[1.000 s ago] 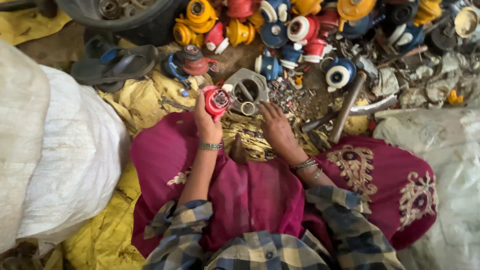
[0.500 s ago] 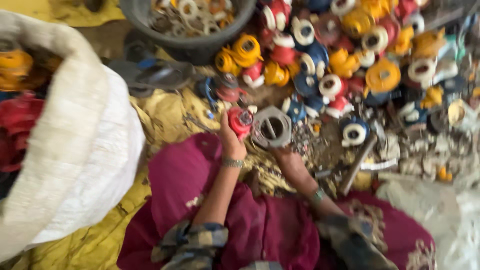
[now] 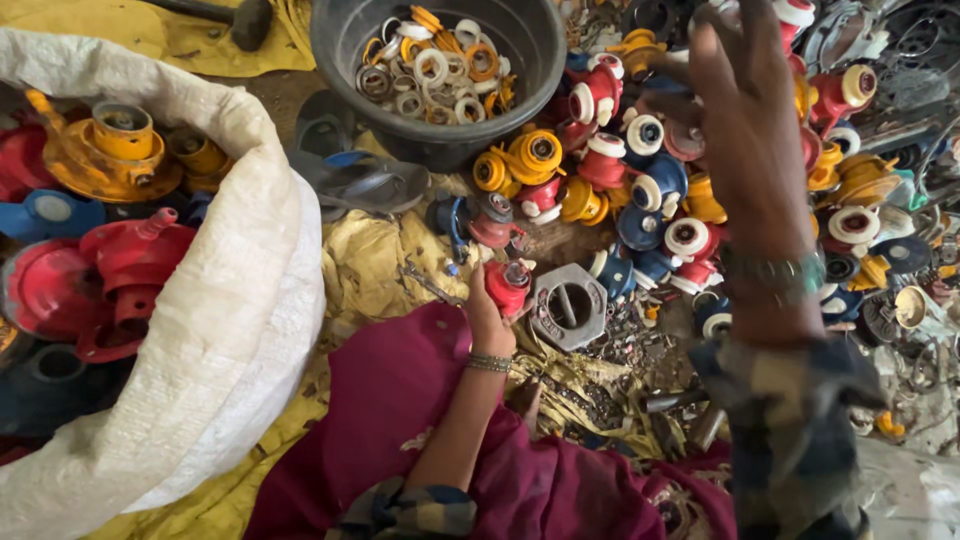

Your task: The person sits on the floor and uses a hammer to strike a red plastic component placed on a metal anvil, breaking it into pieces. They then remove the broken parts by hand and place them aside.

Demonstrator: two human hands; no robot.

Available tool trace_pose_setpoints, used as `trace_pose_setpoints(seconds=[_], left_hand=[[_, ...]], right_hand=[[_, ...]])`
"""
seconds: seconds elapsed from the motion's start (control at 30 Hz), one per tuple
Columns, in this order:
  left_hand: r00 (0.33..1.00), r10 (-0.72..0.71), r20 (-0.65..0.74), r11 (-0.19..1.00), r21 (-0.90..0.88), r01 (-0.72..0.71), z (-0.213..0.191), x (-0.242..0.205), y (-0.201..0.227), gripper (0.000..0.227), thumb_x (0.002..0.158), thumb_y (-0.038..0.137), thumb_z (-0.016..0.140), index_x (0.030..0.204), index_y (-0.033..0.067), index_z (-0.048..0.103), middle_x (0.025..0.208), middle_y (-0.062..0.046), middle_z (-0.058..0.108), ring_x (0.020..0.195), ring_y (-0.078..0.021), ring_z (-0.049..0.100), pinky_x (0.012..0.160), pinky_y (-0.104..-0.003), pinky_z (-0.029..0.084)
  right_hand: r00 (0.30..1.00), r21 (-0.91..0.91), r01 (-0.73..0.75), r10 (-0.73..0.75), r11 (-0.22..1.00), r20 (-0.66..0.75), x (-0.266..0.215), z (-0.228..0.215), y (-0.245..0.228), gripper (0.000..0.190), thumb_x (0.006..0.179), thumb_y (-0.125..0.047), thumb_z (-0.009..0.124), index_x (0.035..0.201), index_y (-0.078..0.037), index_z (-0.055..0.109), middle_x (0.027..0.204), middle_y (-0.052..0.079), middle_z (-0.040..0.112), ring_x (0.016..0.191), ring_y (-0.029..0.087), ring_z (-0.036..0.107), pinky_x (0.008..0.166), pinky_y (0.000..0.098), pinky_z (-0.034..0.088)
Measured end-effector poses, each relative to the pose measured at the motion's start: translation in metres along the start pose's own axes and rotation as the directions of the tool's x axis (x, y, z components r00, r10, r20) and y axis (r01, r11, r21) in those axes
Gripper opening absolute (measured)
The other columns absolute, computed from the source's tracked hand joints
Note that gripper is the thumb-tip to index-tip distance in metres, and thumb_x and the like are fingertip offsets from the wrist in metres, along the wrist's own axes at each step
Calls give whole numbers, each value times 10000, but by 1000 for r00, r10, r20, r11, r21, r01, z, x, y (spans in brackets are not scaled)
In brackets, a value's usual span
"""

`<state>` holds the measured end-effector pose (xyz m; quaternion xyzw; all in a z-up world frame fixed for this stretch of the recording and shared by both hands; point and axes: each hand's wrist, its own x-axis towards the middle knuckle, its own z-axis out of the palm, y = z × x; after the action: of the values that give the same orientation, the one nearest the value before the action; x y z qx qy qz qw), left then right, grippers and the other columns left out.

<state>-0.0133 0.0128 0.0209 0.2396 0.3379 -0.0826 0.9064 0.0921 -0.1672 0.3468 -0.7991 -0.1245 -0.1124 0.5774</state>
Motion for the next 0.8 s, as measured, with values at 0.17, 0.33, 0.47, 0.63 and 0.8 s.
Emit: trace_pose_setpoints(seconds=[0.17, 0.33, 0.47, 0.63, 0.8], left_hand=[[989, 35, 142, 996, -82, -24, -6, 12, -15, 466, 976, 538, 548, 1270, 180, 591, 1221, -52, 667, 1010, -232, 704, 730, -461, 637], [946, 176, 272, 984, -50, -169, -13, 16, -16, 491, 1114, 478, 519, 1369, 68, 606, 1304, -101, 676, 1112, -223, 698, 925, -391, 603], [851, 75, 519, 997, -44, -61, -2, -5, -11, 438, 1061, 410, 571, 1322, 60, 549, 1232, -119, 670, 1009, -287, 708, 843, -468, 606], [776, -5, 631, 988, 125, -95, 16, -42, 5, 459, 975, 194, 709, 1381, 63, 542, 1266, -121, 663, 1079, -299, 701, 890, -460, 621], [759, 61, 648, 919, 261, -297, 19, -68, 11, 735, 817, 96, 783, 1396, 285, 371, 1287, -45, 599, 1119, -215, 672, 863, -398, 657]], right_hand=[[933, -460, -238, 333, 855, 136, -121, 15, 17, 561, 968, -190, 752, 1462, -40, 532, 1111, 156, 740, 965, 201, 694, 816, 323, 563], [811, -632, -445, 584, 635, 16, -261, -28, 103, 376, 948, -262, 721, 1294, -117, 697, 957, 132, 762, 821, 245, 721, 730, 390, 567], [837, -372, -546, 505, 751, -208, -351, -75, 165, 315, 949, -246, 691, 1186, -38, 695, 1000, 143, 760, 892, 251, 742, 752, 379, 584], [888, -673, -454, 362, 584, -284, -361, -99, 214, 300, 966, -283, 696, 1162, -63, 750, 950, 194, 749, 863, 369, 725, 746, 458, 559], [865, -666, -500, 296, 554, -404, -358, -105, 218, 273, 931, -305, 687, 1096, -102, 764, 931, 198, 751, 861, 399, 719, 757, 496, 570]])
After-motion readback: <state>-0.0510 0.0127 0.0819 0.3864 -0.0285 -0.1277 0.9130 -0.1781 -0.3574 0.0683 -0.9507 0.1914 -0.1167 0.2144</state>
